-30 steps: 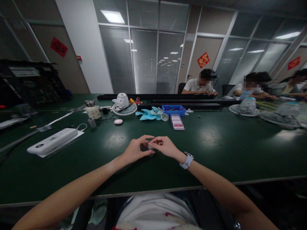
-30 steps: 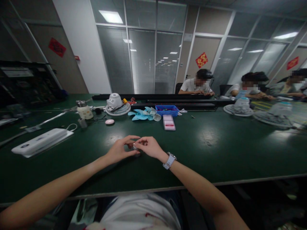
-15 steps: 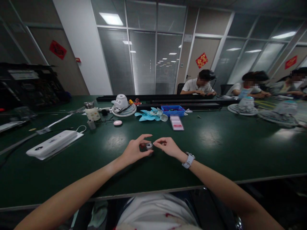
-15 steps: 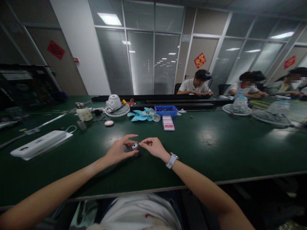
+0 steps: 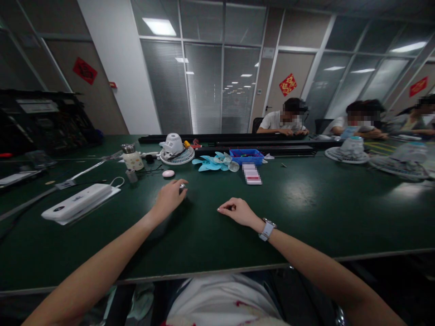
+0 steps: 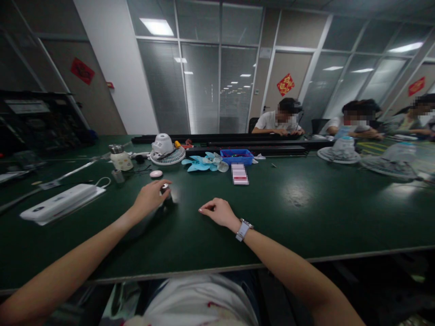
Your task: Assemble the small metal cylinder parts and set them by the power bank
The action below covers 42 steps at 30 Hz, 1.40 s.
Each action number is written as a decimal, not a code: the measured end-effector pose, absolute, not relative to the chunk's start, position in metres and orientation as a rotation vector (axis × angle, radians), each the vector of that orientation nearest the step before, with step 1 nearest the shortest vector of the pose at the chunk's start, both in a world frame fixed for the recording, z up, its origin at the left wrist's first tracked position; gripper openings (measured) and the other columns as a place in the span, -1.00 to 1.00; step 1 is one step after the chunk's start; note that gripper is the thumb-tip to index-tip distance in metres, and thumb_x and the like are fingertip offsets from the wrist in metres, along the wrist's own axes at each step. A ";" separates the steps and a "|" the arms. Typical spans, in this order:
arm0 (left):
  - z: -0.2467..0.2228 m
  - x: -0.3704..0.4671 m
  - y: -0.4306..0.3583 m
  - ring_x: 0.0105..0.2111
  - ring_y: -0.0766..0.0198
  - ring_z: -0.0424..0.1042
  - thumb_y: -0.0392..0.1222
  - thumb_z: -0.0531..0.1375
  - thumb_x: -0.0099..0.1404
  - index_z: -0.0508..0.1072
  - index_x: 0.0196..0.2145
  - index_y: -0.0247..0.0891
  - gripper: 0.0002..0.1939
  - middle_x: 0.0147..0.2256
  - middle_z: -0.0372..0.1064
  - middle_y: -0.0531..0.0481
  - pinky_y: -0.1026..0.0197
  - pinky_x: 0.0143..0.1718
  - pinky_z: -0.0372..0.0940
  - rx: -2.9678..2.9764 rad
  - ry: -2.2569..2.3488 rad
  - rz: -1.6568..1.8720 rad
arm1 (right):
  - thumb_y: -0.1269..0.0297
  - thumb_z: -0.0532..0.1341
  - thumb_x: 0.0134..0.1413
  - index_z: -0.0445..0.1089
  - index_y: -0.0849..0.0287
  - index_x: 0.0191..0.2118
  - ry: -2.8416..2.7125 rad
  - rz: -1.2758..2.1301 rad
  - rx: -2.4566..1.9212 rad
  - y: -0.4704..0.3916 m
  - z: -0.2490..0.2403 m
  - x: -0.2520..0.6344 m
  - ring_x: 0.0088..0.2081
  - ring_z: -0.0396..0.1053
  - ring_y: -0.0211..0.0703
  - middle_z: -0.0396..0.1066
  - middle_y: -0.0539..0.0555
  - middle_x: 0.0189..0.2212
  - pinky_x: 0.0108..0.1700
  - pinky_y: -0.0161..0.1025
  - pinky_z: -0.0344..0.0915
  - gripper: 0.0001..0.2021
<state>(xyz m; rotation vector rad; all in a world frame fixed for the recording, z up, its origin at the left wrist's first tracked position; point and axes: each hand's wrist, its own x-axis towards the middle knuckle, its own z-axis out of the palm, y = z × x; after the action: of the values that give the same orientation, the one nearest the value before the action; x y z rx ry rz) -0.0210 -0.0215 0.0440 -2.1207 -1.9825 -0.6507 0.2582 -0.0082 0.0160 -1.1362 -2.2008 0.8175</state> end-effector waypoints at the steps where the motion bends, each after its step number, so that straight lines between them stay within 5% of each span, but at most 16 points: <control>1: 0.045 -0.029 -0.019 -0.15 0.02 0.43 -0.16 0.10 0.31 0.42 0.03 -0.24 -0.64 -0.07 0.40 -0.20 0.10 -0.14 0.29 -2.044 -2.037 -0.580 | 0.07 0.25 0.07 0.59 0.10 -0.21 -2.167 0.858 -1.127 -0.008 0.016 0.258 -0.45 0.20 -0.25 0.50 0.07 -0.32 -0.41 -0.29 0.09 -0.73; 8: 0.053 -0.107 -0.006 -0.20 -0.07 0.44 -0.30 0.07 0.25 0.47 -0.07 -0.43 -0.67 -0.26 0.42 -0.36 0.03 -0.21 0.27 -1.650 -2.305 -0.427 | 0.08 0.23 0.08 0.57 0.24 -0.21 -1.995 0.976 -1.116 -0.006 0.015 0.257 -0.53 0.12 -0.30 0.50 0.08 -0.41 -0.48 -0.31 0.03 -0.67; 14: 0.049 -0.167 -0.006 -0.20 -0.14 0.42 -0.09 0.12 0.16 0.54 -0.29 -0.33 -0.70 -0.46 0.38 -0.32 -0.14 -0.18 0.22 -1.470 -2.426 -0.711 | 0.04 0.21 0.09 0.55 0.23 -0.21 -1.932 1.011 -1.080 -0.004 0.011 0.256 -0.52 0.14 -0.30 0.46 0.05 -0.43 -0.47 -0.32 0.03 -0.65; 21: 0.057 -0.120 -0.015 0.14 -0.34 0.09 -0.19 -0.04 0.33 0.45 -0.04 -0.42 -0.60 -0.04 0.29 -0.49 -0.37 0.00 -0.02 -1.530 -2.134 -0.925 | 0.04 0.11 0.17 0.47 0.21 -0.15 -1.799 1.033 -1.129 -0.002 0.012 0.257 -0.48 0.21 -0.29 0.37 0.03 -0.42 -0.46 -0.32 0.10 -0.65; 23: 0.059 -0.084 -0.017 0.17 -0.30 0.07 -0.20 -0.06 0.37 0.41 0.02 -0.40 -0.60 0.05 0.24 -0.45 -0.33 0.05 0.01 -1.706 -1.943 -0.890 | 0.05 0.12 0.16 0.42 0.20 -0.15 -1.748 1.050 -1.138 -0.002 0.013 0.257 -0.47 0.23 -0.28 0.36 0.03 -0.40 -0.45 -0.32 0.14 -0.67; 27: 0.043 -0.003 -0.032 0.10 0.11 0.27 -0.14 0.07 0.37 0.38 0.07 -0.18 -0.66 0.07 0.32 -0.12 0.06 0.10 0.18 -2.305 -1.596 -0.737 | 0.03 0.14 0.12 0.33 0.18 -0.21 -1.670 1.052 -1.124 0.000 0.009 0.256 -0.50 0.23 -0.29 0.33 0.00 -0.43 -0.47 -0.32 0.15 -0.70; 32: 0.017 0.060 -0.055 0.21 0.08 0.16 -0.15 0.02 0.42 0.30 0.17 -0.15 -0.61 0.18 0.23 -0.11 -0.02 0.17 0.13 -2.807 -1.022 -0.515 | 0.04 0.13 0.11 0.26 0.15 -0.25 -1.620 1.010 -1.070 0.005 0.005 0.255 -0.53 0.23 -0.29 0.30 -0.03 -0.48 -0.50 -0.33 0.12 -0.74; 42: 0.010 0.050 -0.044 0.02 0.21 0.41 -0.40 -0.04 0.38 0.48 -0.01 -0.31 -0.64 -0.02 0.44 -0.13 0.13 0.15 0.22 -2.850 -1.017 -0.448 | 0.02 0.12 0.11 0.24 0.14 -0.29 -1.621 1.023 -1.061 0.003 0.005 0.254 -0.55 0.24 -0.28 0.30 -0.05 -0.50 -0.49 -0.31 0.12 -0.73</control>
<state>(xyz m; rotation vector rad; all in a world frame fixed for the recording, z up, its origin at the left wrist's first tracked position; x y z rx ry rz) 0.0497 -0.0444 0.0101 -2.8503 -1.0167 -0.4478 0.2538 0.0033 0.0049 -1.0610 -1.6208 1.0232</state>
